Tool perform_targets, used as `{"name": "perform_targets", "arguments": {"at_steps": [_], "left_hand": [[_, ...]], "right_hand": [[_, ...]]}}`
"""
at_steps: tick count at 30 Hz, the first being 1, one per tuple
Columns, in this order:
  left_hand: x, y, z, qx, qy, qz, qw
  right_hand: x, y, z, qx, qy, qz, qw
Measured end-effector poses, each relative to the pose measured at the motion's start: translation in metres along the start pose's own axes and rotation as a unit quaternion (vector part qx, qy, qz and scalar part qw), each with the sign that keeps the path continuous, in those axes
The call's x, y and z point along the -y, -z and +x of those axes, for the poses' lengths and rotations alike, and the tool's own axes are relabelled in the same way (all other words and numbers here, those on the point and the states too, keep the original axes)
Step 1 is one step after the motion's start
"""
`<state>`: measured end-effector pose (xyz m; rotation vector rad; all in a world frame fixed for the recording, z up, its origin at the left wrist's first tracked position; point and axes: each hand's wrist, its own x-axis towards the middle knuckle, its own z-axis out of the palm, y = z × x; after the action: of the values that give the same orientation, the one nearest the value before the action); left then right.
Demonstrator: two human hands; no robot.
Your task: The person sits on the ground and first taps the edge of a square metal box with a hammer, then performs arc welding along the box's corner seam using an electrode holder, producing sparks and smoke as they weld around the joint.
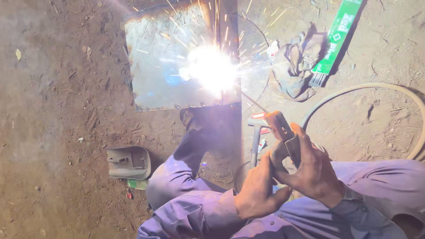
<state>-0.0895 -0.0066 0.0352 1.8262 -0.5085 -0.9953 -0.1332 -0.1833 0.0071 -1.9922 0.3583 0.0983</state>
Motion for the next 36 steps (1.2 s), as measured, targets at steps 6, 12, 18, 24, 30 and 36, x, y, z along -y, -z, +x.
{"name": "perform_targets", "arguments": {"at_steps": [6,12,18,24,30,36], "left_hand": [[-0.001,-0.009,0.003,0.002,0.003,-0.027,1.0],[0.0,0.003,0.001,0.001,-0.03,0.018,0.999],[-0.005,0.003,0.002,0.002,-0.02,0.007,1.0],[-0.008,0.004,0.002,0.0,-0.021,0.005,1.0],[-0.009,0.005,0.004,0.014,-0.001,-0.011,1.0],[-0.011,0.005,0.003,0.001,-0.014,-0.001,1.0]], "right_hand": [[-0.01,0.002,-0.004,0.005,0.006,-0.022,1.0],[-0.017,-0.003,0.0,-0.01,0.031,-0.018,0.999],[-0.016,-0.002,-0.002,-0.021,0.059,-0.034,0.997],[-0.021,-0.004,-0.001,-0.018,0.075,-0.017,0.997],[-0.022,-0.004,-0.002,-0.011,0.066,-0.041,0.997],[-0.018,-0.002,-0.001,-0.008,0.052,-0.04,0.998]]}}
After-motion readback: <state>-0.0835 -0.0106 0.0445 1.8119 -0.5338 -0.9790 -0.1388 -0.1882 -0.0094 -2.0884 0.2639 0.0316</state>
